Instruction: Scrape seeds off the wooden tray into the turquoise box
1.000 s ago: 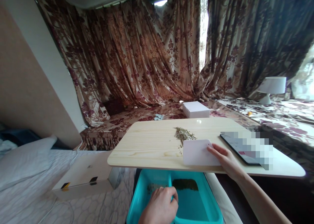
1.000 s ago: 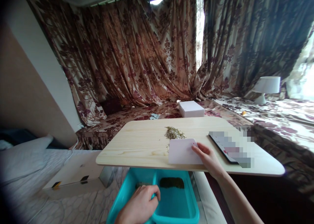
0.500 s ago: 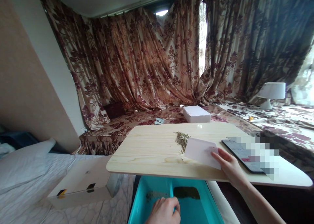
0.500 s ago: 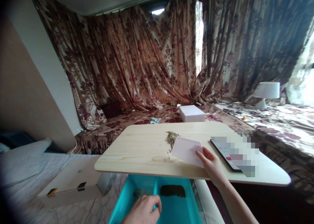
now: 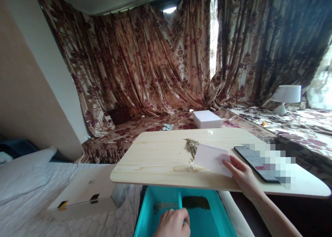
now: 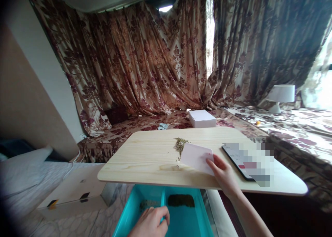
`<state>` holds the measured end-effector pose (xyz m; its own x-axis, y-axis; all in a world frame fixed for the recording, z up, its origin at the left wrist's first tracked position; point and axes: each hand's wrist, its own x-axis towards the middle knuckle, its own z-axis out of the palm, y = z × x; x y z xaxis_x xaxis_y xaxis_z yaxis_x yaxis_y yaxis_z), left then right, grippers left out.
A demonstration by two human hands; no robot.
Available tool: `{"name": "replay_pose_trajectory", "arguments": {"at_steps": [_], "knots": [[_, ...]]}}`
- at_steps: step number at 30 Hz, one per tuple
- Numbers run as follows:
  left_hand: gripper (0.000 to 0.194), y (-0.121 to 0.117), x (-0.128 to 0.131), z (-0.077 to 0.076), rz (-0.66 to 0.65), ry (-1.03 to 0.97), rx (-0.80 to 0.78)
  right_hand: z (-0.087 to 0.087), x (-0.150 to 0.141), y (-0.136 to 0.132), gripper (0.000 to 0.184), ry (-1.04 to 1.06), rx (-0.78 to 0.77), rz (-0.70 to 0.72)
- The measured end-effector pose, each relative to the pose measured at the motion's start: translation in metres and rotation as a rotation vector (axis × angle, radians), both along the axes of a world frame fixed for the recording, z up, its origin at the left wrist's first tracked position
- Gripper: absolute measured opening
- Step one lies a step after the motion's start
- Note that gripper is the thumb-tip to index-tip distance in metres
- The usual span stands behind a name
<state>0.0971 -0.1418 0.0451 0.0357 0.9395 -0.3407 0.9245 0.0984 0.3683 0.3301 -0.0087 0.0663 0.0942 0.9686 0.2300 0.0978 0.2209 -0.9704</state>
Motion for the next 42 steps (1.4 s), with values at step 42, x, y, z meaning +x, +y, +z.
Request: {"name": "replay_pose_trajectory", "arguments": {"at_steps": [42], "knots": [[0.026, -0.008, -0.008, 0.002, 0.049, -0.095, 0.030, -0.007, -0.022, -0.004, 0.030, 0.099, 0.057, 0.036]]}}
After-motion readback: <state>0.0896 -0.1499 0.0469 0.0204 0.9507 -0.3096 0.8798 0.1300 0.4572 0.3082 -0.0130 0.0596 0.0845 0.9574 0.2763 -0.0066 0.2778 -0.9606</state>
